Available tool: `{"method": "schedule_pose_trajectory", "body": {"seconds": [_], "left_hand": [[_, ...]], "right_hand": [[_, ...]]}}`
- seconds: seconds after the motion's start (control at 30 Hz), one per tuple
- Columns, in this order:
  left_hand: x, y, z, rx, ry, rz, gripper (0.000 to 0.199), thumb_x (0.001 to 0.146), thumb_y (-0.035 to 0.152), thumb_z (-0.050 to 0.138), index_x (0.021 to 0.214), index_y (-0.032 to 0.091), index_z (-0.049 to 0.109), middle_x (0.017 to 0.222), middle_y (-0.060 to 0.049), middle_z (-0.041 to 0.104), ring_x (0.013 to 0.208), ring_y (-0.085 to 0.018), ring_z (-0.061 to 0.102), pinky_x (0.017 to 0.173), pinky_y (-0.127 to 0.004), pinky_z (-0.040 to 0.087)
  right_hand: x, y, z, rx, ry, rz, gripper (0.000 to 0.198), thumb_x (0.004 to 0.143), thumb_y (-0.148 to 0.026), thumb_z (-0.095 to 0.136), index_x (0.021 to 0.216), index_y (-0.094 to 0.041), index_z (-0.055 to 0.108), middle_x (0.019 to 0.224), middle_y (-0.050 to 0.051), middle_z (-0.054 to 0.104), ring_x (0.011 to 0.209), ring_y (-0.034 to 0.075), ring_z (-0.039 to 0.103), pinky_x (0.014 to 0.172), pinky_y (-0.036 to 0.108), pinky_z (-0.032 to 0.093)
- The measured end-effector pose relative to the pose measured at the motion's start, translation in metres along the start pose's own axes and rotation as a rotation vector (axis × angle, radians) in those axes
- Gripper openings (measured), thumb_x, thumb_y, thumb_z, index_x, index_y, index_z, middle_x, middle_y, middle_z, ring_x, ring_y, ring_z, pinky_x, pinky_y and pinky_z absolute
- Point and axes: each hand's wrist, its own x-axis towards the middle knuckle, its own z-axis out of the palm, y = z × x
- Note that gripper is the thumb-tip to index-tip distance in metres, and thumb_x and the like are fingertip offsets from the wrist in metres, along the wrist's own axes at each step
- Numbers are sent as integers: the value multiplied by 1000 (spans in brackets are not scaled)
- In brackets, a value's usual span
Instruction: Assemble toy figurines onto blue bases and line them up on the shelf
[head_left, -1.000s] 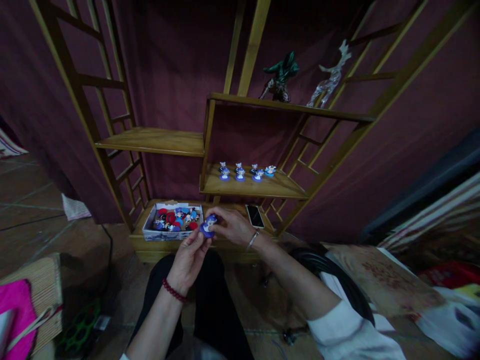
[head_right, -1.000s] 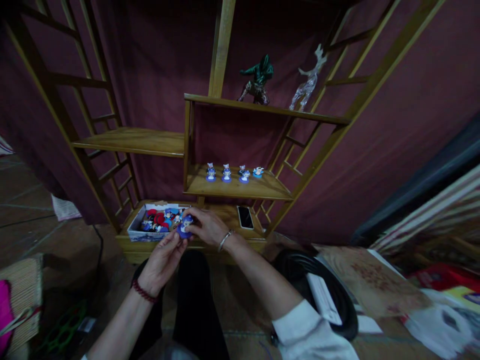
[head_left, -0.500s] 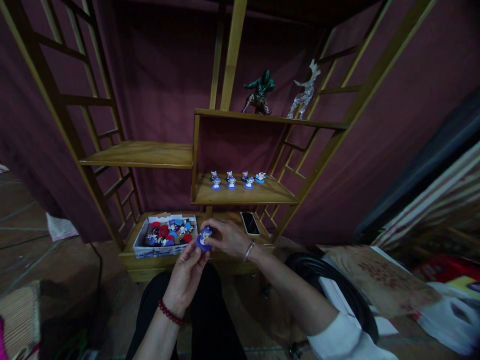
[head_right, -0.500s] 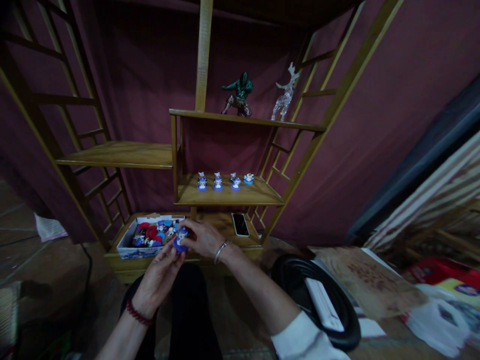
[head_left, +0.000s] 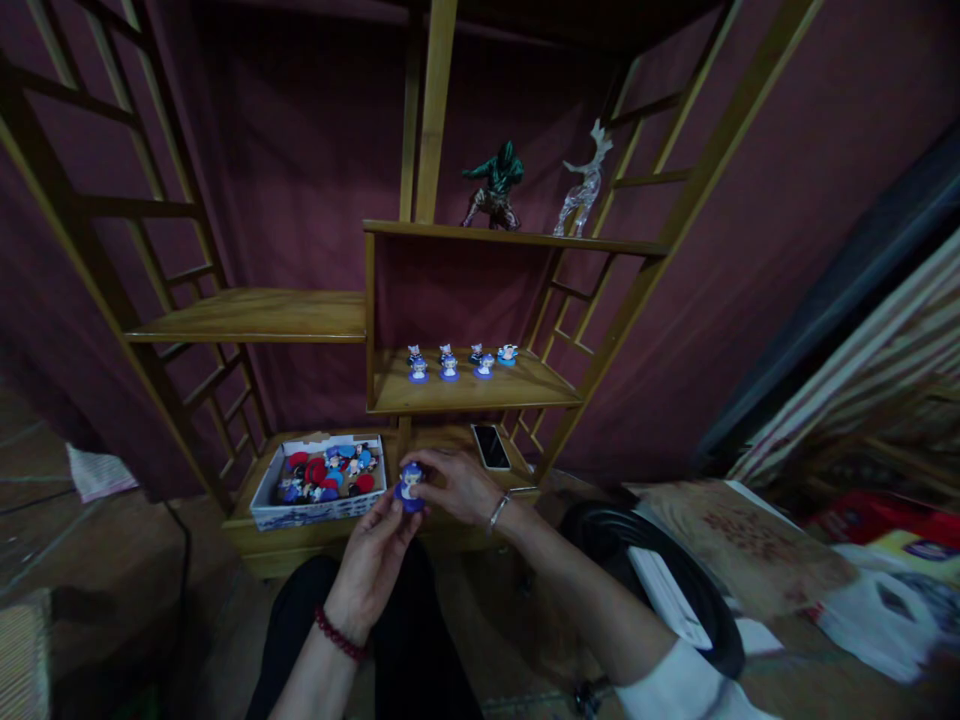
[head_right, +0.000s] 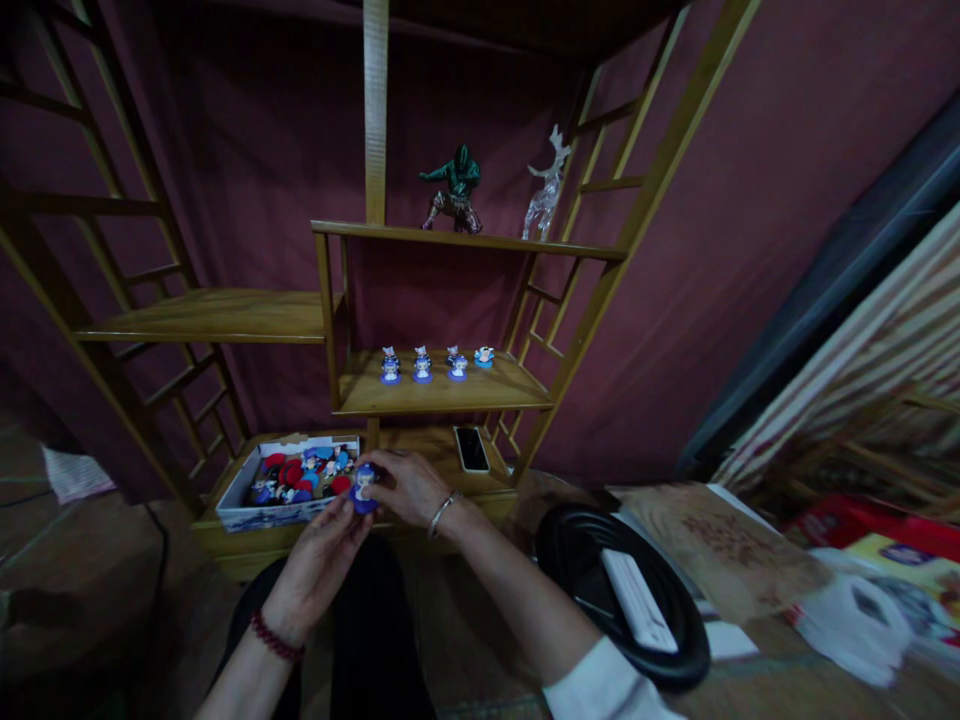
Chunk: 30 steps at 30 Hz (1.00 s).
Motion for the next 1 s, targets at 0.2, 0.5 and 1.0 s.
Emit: {"method": "schedule_pose_trajectory", "body": {"seconds": [0.2, 0.5, 1.0], "left_hand": [[0, -8, 0, 9, 33, -7, 17, 64, 11, 66, 81, 13, 64, 85, -4, 64, 77, -13, 60, 73, -23, 49], [-1, -10, 4, 60, -38, -2, 17, 66, 16, 66, 82, 14, 64, 80, -3, 64, 70, -12, 61, 65, -20, 47], [4, 3, 10, 64, -44, -5, 22, 68, 13, 63, 91, 14, 63, 88, -5, 65, 78, -14, 61, 72, -22, 46]], "right_hand": [[-7, 1, -7, 33, -36, -11, 27, 75, -27, 57, 101, -23, 55, 91, 1, 61, 81, 14, 56, 74, 25, 42], [-11, 1, -10, 8, -22, -13, 29, 75, -26, 55, 104, -22, 54, 93, 2, 61, 82, 14, 55, 75, 27, 42], [-8, 2, -5, 145, 50, 19, 39, 76, -27, 55, 114, -24, 49, 102, 3, 59, 85, 13, 57, 80, 28, 45]]}}
